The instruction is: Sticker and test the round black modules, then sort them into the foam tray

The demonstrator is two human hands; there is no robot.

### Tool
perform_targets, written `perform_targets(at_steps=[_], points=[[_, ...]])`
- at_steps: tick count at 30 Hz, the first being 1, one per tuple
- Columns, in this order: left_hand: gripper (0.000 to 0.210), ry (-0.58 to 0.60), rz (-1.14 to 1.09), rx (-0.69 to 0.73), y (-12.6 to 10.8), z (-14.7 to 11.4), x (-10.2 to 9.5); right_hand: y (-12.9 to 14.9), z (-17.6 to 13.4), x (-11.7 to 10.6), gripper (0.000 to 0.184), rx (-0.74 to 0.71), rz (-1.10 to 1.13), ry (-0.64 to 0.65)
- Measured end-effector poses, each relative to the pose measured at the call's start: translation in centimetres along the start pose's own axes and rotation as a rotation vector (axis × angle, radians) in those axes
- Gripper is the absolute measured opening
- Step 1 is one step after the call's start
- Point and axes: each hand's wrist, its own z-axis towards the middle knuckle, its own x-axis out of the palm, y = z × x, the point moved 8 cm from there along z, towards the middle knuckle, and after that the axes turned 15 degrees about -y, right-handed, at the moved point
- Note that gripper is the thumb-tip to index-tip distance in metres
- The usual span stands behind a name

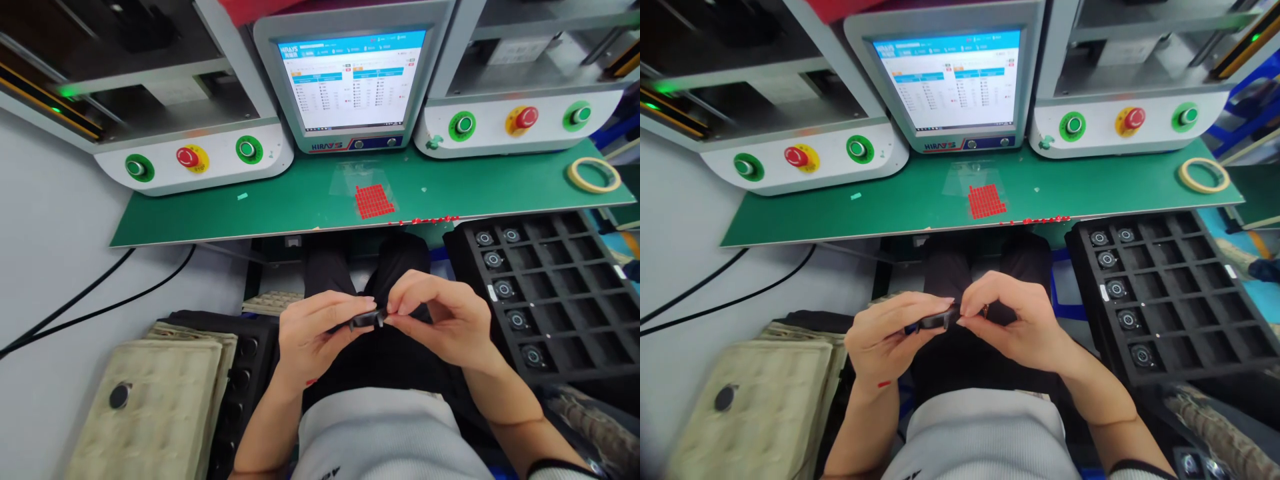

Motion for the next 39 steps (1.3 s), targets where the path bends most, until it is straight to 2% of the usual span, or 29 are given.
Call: perform_targets(at_steps=[2,4,10,13,18,22,24,26,29,32,37,39], points=[[0.025,0.017,-0.006,0.020,-0.1,-0.1,0.1,0.0,0.2,0.3,0.026,0.029,-0.001,0.077],[0.027,0.005,-0.034,0.017,-0.1,-0.1,0.0,0.3,0.3,0.3,0.027,0.023,0.031,0.093],[0.032,-0.048,-0.116,0.010,-0.1,-0.2,-0.3,0.9,-0.6,0.0,0.031,-0.099,0.066,-0.097],[0.032,-0.044,-0.129,0.006,-0.1,-0.2,-0.3,1.0,-1.0,0.1,0.031,-0.133,0.042,-0.134],[0.028,-0.036,-0.109,0.000,-0.1,-0.1,-0.1,0.7,-0.6,-0.1,0.029,-0.052,0.064,-0.070],[0.021,0.028,-0.124,-0.013,-0.2,0.0,0.4,0.3,0.2,0.1,0.026,0.044,0.093,0.131],[0.019,0.035,-0.113,-0.030,0.0,0.1,0.4,0.6,0.4,0.2,0.024,0.022,0.062,0.198],[0.019,0.029,-0.122,-0.037,0.0,0.0,0.3,1.3,0.4,0.3,0.023,-0.050,0.019,0.207],[0.023,-0.009,-0.170,-0.024,-0.1,-0.2,0.2,2.3,0.0,0.5,0.026,-0.177,-0.046,0.121],[0.026,-0.079,-0.212,0.002,-0.3,-0.3,0.0,2.7,-0.9,0.5,0.032,-0.259,-0.063,-0.019],[0.028,-0.112,-0.256,0.009,-0.4,-0.3,0.1,2.4,-1.7,-0.3,0.044,-0.267,0.021,-0.228],[0.028,-0.110,-0.275,0.003,-0.4,-0.3,0.1,2.4,-1.7,-0.3,0.054,-0.295,0.012,-0.225]])
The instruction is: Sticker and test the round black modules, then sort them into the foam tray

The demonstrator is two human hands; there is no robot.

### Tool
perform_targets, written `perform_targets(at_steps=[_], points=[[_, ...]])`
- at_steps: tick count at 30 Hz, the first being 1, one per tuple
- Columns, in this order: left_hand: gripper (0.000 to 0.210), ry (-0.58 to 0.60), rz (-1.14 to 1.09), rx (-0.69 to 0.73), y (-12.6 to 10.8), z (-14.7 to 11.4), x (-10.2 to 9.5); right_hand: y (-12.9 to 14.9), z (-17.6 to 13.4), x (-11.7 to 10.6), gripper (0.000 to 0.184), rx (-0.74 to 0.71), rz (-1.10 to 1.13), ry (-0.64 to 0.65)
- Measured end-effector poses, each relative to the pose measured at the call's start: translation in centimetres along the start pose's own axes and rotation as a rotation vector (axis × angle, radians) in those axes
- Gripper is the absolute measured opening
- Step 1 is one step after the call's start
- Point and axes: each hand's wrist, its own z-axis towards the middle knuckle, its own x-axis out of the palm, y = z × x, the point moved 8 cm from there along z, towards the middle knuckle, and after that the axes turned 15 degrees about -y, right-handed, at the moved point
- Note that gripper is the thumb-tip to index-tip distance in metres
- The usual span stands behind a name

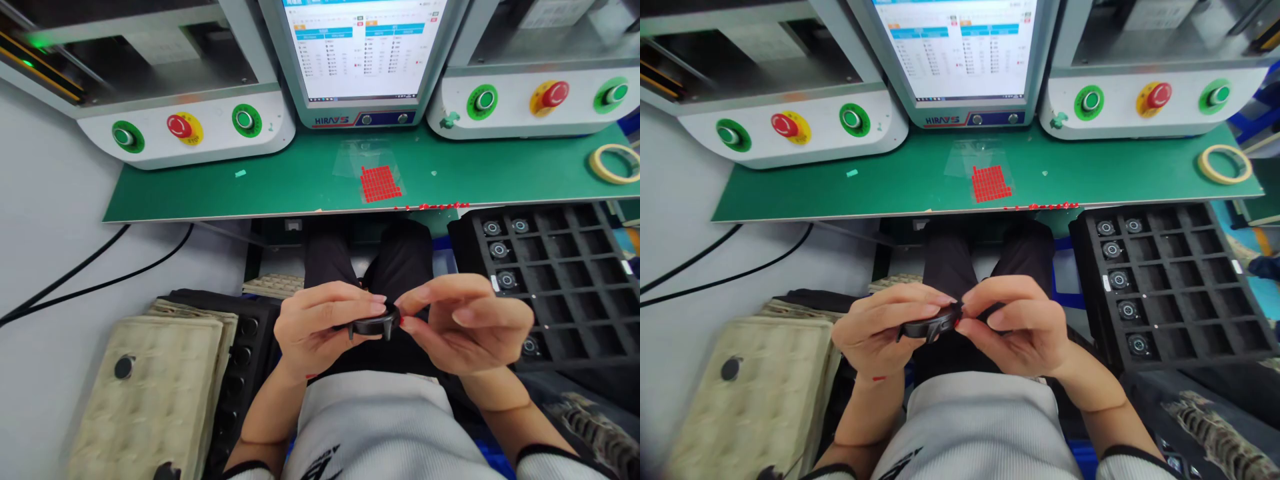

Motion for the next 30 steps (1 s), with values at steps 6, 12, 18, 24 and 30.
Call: perform_targets(at_steps=[6,12,18,24,30], points=[[0.027,-0.001,-0.034,-0.016,0.1,0.1,-0.1,0.5,0.0,0.2,0.053,-0.103,-0.068,0.141],[0.026,0.020,0.003,-0.017,0.3,0.1,-0.2,0.3,0.6,0.1,0.047,-0.019,-0.087,0.144],[0.026,0.037,0.000,-0.005,0.2,0.1,-0.1,-0.3,1.5,0.8,0.029,0.077,-0.049,0.240],[0.025,-0.071,0.077,0.109,-0.8,-0.7,-0.4,1.5,0.7,1.3,0.036,-0.091,-0.260,0.194],[0.027,-0.104,0.314,0.208,-2.4,-1.6,0.1,2.6,-1.0,0.9,0.042,-0.189,-0.344,0.028]])
